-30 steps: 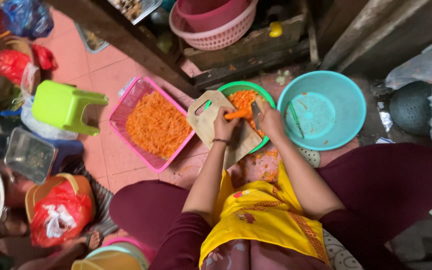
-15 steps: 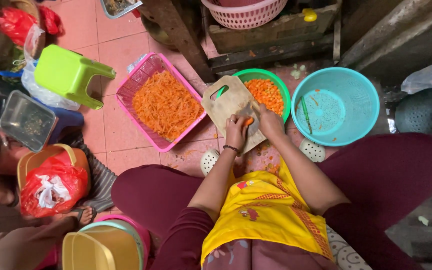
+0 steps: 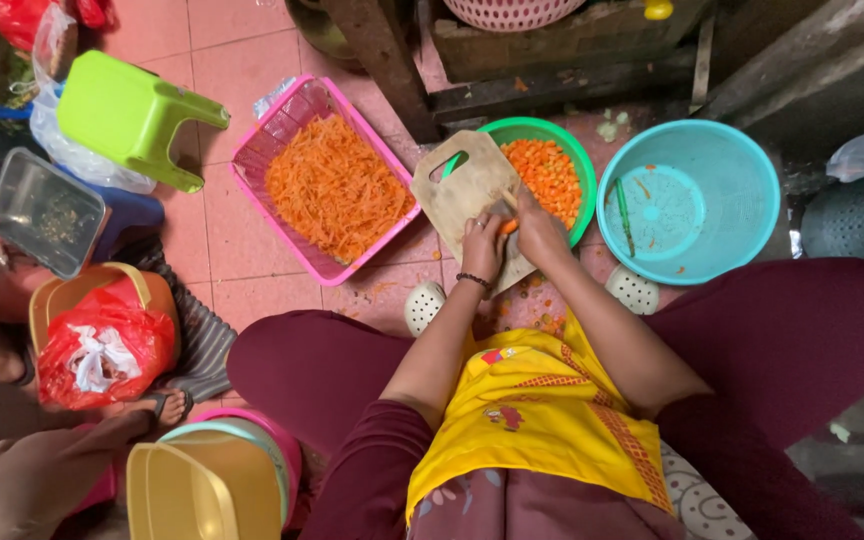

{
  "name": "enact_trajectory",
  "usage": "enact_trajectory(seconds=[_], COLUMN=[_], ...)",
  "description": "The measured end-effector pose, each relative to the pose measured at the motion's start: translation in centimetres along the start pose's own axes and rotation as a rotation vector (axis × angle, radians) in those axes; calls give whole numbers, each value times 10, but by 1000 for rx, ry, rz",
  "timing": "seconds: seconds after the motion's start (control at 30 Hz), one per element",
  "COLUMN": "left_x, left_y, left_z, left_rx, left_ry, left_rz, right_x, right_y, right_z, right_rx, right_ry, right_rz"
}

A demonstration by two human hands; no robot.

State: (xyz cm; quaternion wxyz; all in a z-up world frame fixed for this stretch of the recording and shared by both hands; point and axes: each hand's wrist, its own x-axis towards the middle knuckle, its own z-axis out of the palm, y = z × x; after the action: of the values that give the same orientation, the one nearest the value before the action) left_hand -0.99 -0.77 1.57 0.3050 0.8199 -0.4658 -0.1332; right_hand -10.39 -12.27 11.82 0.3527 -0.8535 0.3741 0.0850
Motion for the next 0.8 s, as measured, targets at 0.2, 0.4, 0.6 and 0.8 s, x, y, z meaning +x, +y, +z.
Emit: enact_trajectory(seconds=[0.2, 0.4, 0.6, 0.8], left_x=[-5, -6, -1, -12], left_y=[0, 14, -25, 4], left_z=[3, -39, -24, -7], left_rx=[51, -378, -293, -11], left_ry=[-38, 111, 34, 1], left_rz=[-15, -166, -218, -126], right_x=[-6, -15, 10, -38], right_y=[-3, 25, 97, -13], right_z=[12, 10, 30, -28], right_rx=[-3, 76, -318, -33], right_ry=[61, 52, -166, 70], right_rz=[-82, 31, 82, 1])
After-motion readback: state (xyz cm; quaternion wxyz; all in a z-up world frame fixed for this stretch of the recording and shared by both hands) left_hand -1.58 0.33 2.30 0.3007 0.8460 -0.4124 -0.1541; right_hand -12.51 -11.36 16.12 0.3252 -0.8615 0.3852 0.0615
